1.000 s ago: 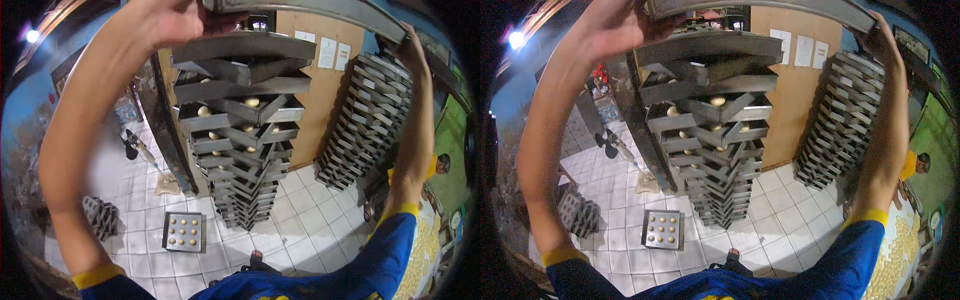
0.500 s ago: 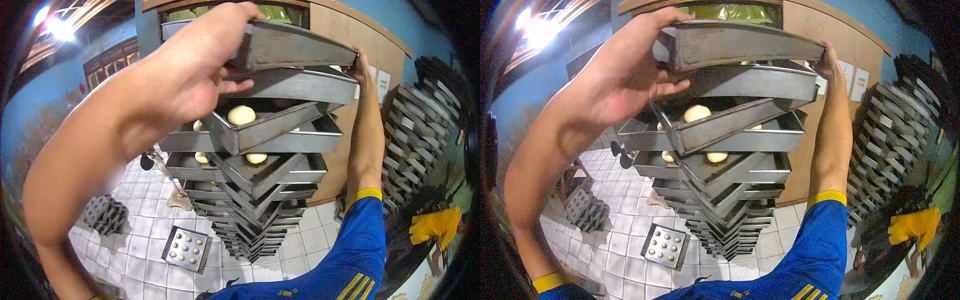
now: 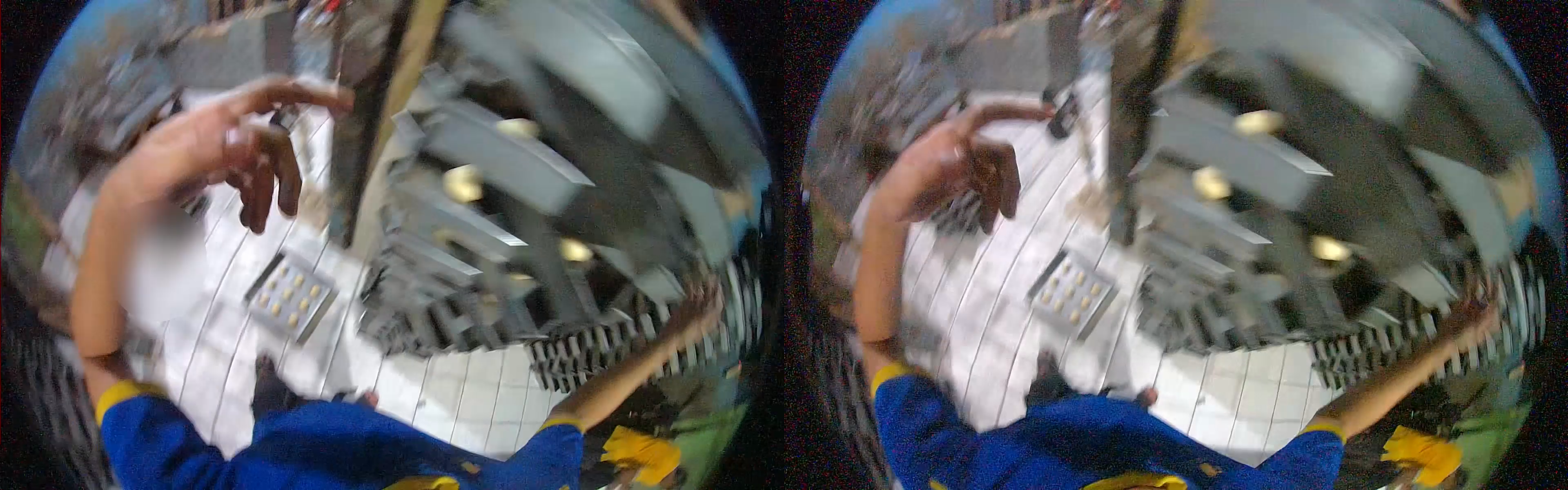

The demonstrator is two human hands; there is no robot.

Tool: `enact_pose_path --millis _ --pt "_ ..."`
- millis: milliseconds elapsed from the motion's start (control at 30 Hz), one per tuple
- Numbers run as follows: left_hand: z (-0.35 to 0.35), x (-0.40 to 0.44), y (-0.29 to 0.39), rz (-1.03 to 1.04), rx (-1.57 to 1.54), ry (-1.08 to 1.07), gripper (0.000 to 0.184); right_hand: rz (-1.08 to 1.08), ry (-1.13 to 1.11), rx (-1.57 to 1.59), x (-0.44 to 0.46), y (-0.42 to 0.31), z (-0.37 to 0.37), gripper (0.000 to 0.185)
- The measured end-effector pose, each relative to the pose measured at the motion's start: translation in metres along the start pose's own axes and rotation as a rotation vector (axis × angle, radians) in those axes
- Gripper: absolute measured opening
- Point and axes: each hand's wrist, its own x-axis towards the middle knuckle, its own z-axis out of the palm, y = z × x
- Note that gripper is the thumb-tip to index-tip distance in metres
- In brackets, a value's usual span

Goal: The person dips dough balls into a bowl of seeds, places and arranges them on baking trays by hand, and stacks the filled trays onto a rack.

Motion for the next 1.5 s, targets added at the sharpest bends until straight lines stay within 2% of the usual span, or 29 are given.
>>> enact_pose_path --millis 33,100,133,167,233,267,300,333,367,400,433,467,533,567,600,700,733,800,867,900,967,1000,1067,1133,1200,1267,1367,1400,1500 --pt "-0.021 -0.032 -0.047 -0.13 -0.08 -0.031 0.099 0.063 0.052 -0.002 -0.046 0.008 -0.02 0.072" --pt "-0.052 -0.096 -0.15 -0.333 -0.303 -0.026 0.087 0.246 0.223 0.092 -0.143 0.033 -0.056 0.068" --pt "-0.066 -0.13 -0.218 -0.419 -0.426 -0.016 0.082 0.303 0.253 0.125 -0.192 0.078 -0.112 0.068" --pt "-0.067 -0.161 -0.272 -0.514 -0.401 0.046 0.08 0.406 0.39 0.154 -0.242 0.154 -0.211 0.055" --pt "-0.067 -0.233 -0.409 -0.746 -0.601 0.147 0.073 0.93 -0.03 0.071 -0.43 0.197 -0.268 0.052" --pt "-0.054 -0.265 -0.467 -0.821 -0.647 0.279 0.071 1.454 -0.434 0.717 -0.509 0.212 -0.256 0.047" --pt "-0.025 -0.337 -0.583 -0.877 -0.523 0.388 0.064 1.338 -0.046 -0.165 -0.623 0.209 -0.196 0.046" --pt "0.009 -0.391 -0.666 -1.162 -0.156 0.394 0.064 1.579 -0.152 -0.133 -0.705 0.228 -0.152 0.051" --pt "0.03 -0.409 -0.68 -1.191 0.123 0.339 0.06 1.798 -0.28 -0.297 -0.785 0.26 -0.103 0.054" --pt "0.041 -0.42 -0.684 -1.211 0.081 0.367 0.053 2.012 -0.451 -0.435 -0.865 0.294 -0.055 0.057" --pt "0.051 -0.446 -0.71 -1.164 0.101 0.351 0.051 1.891 -0.659 -0.686 -0.956 0.322 0.008 0.054" --pt "0.067 -0.467 -0.732 -1.122 0.106 0.334 0.049 1.637 -1.272 -0.787 -1.004 0.353 0.069 0.053" --pt "0.074 -0.475 -0.751 -1.244 0.026 0.273 0.041 1.495 -1.608 -0.959 -1.121 0.438 0.136 0.059" --pt "0.083 -0.486 -0.765 -1.249 0.148 0.257 0.037 1.152 -1.568 -0.988 -1.212 0.5 0.113 0.06" --pt "0.087 -0.494 -0.785 -1.232 0.283 0.247 0.033 1.452 -1.308 -0.873 -1.209 0.496 0.181 0.063" --pt "0.08 -0.504 -0.824 -1.215 0.439 0.217 0.024 1.356 -1.246 -1.188 -1.353 0.632 0.159 0.075" --pt "0.079 -0.51 -0.835 -1.245 0.455 0.229 0.022 1.23 -1.179 -1.3 -1.403 0.669 0.14 0.075" --pt "0.076 -0.512 -0.842 -1.215 0.459 0.213 0.022 1.396 -1.165 -1.244 -1.416 0.691 0.155 0.07" --pt "0.081 -0.518 -0.851 -1.171 0.446 0.202 0.023 1.217 -1.233 -1.236 -1.434 0.703 0.151 0.062" --pt "0.082 -0.518 -0.849 -1.168 0.46 0.201 0.022 1.241 -1.226 -1.251 -1.434 0.701 0.145 0.062" --pt "0.083 -0.514 -0.841 -1.19 0.499 0.191 0.021 1.155 -1.167 -0.971 -1.423 0.691 0.141 0.038" --pt "0.085 -0.514 -0.836 -1.172 0.502 0.193 0.021 1.144 -1.153 -0.972 -1.419 0.684 0.139 0.038" --pt "0.088 -0.511 -0.83 -1.145 0.48 0.164 0.019 1.212 -0.917 -0.602 -1.401 0.652 0.146 0.017" --pt "0.096 -0.504 -0.821 -1.088 0.511 0.137 0.019 1.456 -0.552 -0.336 -1.344 0.592 0.193 0.013" --pt "0.101 -0.493 -0.805 -1.113 0.397 0.104 0.025 1.581 -0.316 -0.162 -1.283 0.543 0.237 0.009" --pt "0.103 -0.493 -0.798 -1.028 0.418 0.093 0.029 1.522 -0.383 -0.207 -1.235 0.513 0.249 0.014" --pt "0.1 -0.503 -0.803 -1.144 0.02 0.347 0.034 1.46 -0.491 -0.26 -1.153 0.456 0.247 0.026" --pt "0.089 -0.495 -0.802 -1.097 0.142 0.374 0.033 1.46 -0.542 -0.265 -1.125 0.429 0.236 0.032" --pt "0.041 -0.488 -0.81 -1.107 -0.062 0.747 0.041 1.556 -0.449 -0.179 -1.051 0.323 0.158 0.016"
